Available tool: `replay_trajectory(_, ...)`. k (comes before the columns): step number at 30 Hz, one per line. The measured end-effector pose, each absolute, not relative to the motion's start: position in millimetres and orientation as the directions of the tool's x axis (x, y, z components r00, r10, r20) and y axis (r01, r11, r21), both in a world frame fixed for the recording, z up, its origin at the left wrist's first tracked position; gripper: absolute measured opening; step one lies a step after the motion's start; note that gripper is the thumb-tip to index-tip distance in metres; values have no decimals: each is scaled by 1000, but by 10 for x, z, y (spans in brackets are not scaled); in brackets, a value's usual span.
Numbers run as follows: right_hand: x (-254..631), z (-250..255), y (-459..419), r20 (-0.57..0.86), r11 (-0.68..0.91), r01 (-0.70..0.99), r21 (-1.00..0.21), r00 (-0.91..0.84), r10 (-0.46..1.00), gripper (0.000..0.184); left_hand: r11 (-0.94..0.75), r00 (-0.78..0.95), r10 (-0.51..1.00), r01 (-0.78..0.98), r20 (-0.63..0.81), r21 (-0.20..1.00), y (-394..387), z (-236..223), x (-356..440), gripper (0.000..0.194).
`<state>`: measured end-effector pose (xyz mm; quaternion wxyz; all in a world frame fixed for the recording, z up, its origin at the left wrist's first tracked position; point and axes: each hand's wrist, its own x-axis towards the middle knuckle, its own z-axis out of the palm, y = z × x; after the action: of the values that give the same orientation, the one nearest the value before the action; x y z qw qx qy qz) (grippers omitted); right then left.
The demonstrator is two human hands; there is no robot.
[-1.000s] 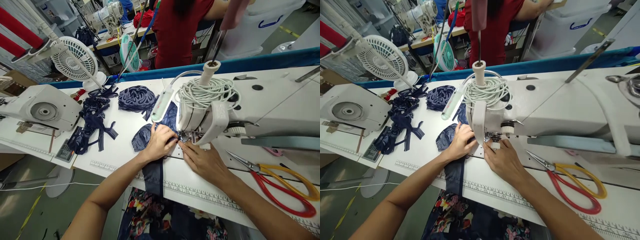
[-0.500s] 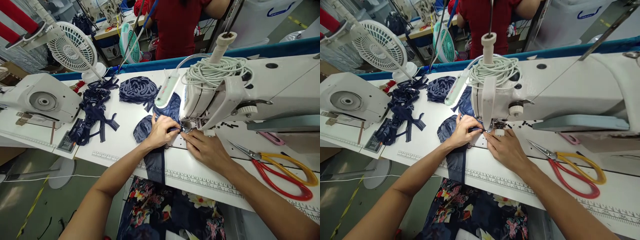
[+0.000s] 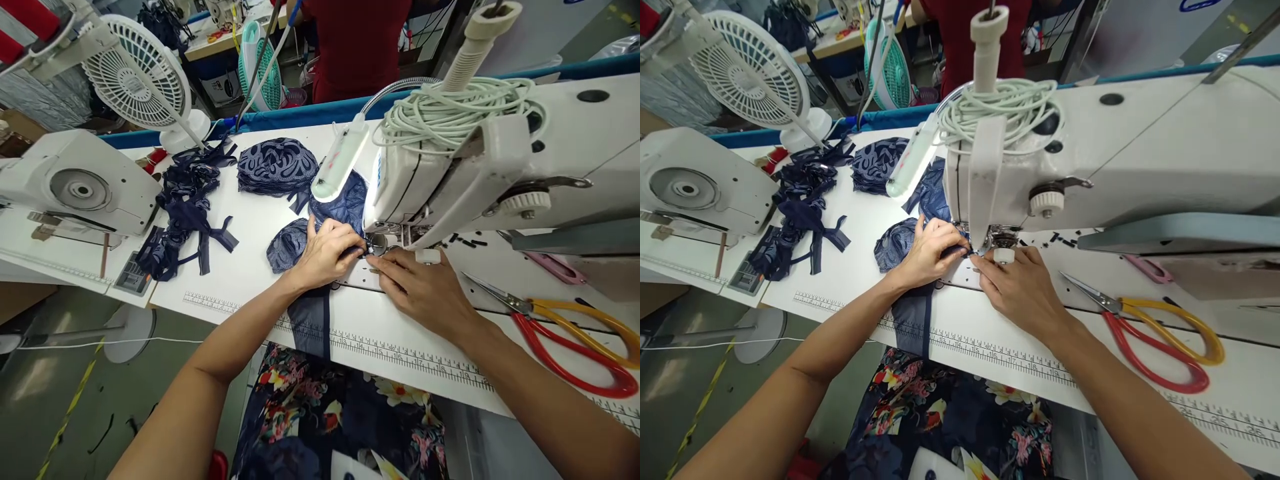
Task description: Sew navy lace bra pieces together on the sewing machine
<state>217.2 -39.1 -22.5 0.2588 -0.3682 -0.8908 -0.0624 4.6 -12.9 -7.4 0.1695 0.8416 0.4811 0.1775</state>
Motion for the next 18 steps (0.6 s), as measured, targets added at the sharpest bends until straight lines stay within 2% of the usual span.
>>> replay_trajectory(8, 2159, -205, -406, 411, 721, 691, -50, -644, 645, 32, -445, 442, 888, 753, 129, 484, -102, -118, 44, 12)
replay_trajectory(18, 2165, -202, -406, 402, 715, 696, -68, -637, 658, 32, -457, 442, 884, 756, 150, 469, -119, -121, 54, 10)
